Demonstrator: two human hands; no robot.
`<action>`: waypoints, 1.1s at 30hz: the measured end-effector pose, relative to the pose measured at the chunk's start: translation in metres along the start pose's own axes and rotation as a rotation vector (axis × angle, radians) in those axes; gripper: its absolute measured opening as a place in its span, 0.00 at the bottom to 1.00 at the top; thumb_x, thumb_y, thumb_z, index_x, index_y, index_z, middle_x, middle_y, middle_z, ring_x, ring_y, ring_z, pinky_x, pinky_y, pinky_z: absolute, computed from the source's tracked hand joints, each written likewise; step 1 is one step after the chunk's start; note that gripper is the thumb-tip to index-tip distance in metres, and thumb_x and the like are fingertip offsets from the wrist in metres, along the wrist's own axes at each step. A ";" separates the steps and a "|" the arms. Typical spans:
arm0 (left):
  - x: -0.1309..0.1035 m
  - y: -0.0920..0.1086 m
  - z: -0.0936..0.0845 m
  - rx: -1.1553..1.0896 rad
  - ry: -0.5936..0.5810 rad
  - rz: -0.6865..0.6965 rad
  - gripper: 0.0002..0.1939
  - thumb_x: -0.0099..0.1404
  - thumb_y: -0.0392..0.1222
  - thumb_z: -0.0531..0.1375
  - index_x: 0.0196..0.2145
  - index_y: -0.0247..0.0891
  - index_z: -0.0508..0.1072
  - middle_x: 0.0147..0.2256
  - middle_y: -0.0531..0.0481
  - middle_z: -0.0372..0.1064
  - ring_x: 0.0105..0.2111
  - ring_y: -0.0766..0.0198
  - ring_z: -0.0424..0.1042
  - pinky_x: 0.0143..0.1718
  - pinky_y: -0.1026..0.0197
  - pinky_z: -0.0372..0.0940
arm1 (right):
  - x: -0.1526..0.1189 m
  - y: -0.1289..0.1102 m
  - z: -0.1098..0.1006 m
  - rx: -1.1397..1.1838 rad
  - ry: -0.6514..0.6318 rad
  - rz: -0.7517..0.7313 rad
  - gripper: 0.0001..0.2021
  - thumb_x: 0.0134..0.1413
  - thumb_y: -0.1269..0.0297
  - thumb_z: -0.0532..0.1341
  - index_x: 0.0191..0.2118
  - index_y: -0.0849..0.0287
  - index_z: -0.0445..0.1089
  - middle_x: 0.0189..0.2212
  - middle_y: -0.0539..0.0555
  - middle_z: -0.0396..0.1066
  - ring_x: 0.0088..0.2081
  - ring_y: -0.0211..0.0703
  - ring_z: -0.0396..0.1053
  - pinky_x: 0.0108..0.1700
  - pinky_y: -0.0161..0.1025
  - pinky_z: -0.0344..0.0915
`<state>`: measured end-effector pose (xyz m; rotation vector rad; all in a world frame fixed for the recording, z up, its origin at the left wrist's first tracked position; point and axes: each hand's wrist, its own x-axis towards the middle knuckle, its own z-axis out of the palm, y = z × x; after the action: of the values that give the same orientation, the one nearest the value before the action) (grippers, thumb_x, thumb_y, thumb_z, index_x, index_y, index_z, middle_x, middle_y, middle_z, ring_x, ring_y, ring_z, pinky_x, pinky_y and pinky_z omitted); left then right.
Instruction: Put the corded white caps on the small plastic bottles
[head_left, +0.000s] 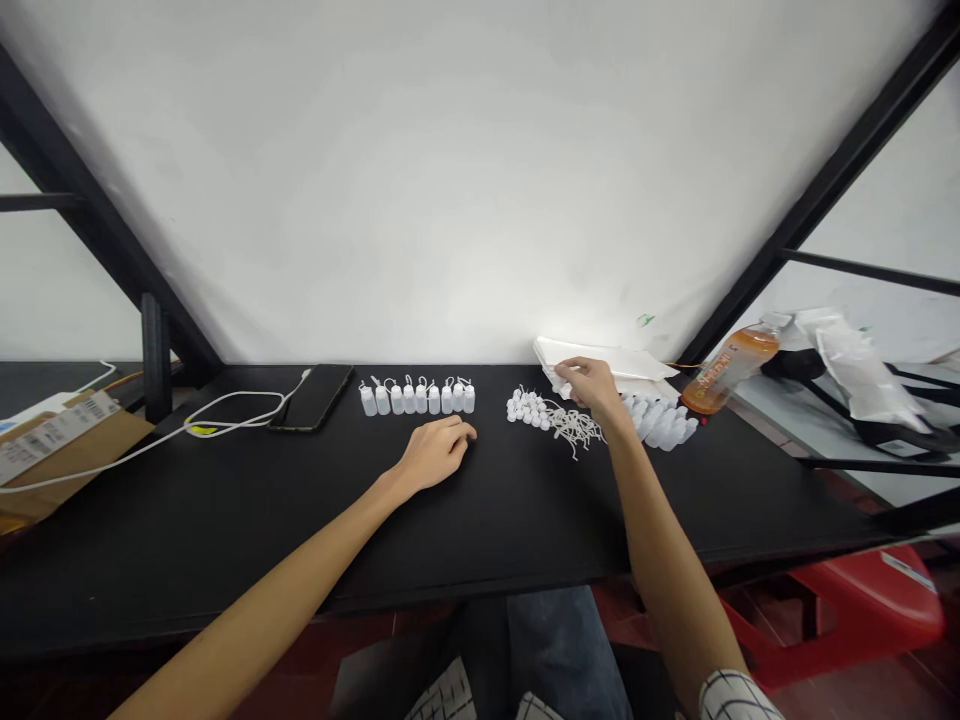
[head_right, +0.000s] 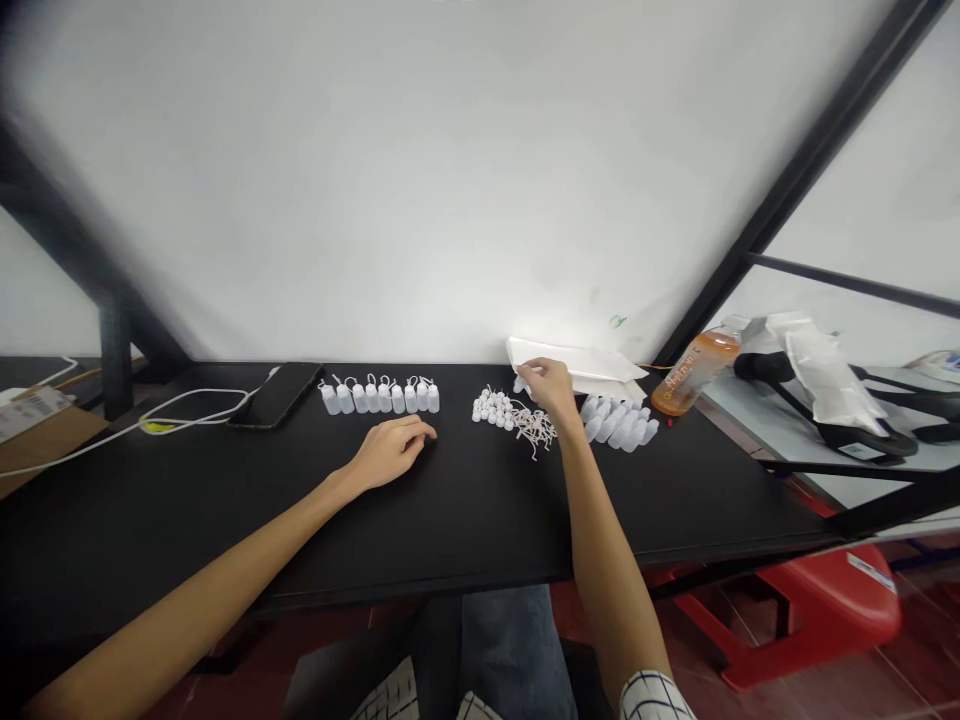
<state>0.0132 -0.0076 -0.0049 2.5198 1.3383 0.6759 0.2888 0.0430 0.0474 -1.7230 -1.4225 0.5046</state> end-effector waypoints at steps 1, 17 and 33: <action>0.000 0.000 0.001 -0.010 0.005 0.003 0.17 0.65 0.34 0.48 0.40 0.42 0.77 0.37 0.51 0.74 0.32 0.65 0.71 0.33 0.64 0.63 | -0.003 -0.004 0.006 0.159 -0.064 0.045 0.14 0.51 0.56 0.63 0.35 0.63 0.72 0.20 0.51 0.68 0.15 0.31 0.54 0.17 0.32 0.48; 0.002 0.011 0.002 -0.540 0.421 -0.095 0.13 0.64 0.48 0.58 0.35 0.36 0.76 0.27 0.52 0.69 0.23 0.70 0.63 0.25 0.66 0.61 | -0.065 -0.044 0.084 0.355 -0.655 -0.051 0.24 0.61 0.48 0.53 0.23 0.63 0.67 0.18 0.52 0.69 0.10 0.28 0.51 0.13 0.30 0.43; 0.001 0.012 0.001 -0.141 0.177 -0.198 0.12 0.64 0.48 0.55 0.35 0.39 0.75 0.25 0.53 0.67 0.26 0.65 0.66 0.27 0.64 0.56 | 0.001 0.025 -0.013 -0.630 -0.180 0.032 0.10 0.48 0.58 0.64 0.31 0.58 0.79 0.33 0.57 0.77 0.37 0.49 0.73 0.35 0.38 0.62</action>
<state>0.0225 -0.0135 -0.0012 2.2242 1.5153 0.9316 0.3141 0.0389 0.0356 -2.2355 -1.8152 0.2396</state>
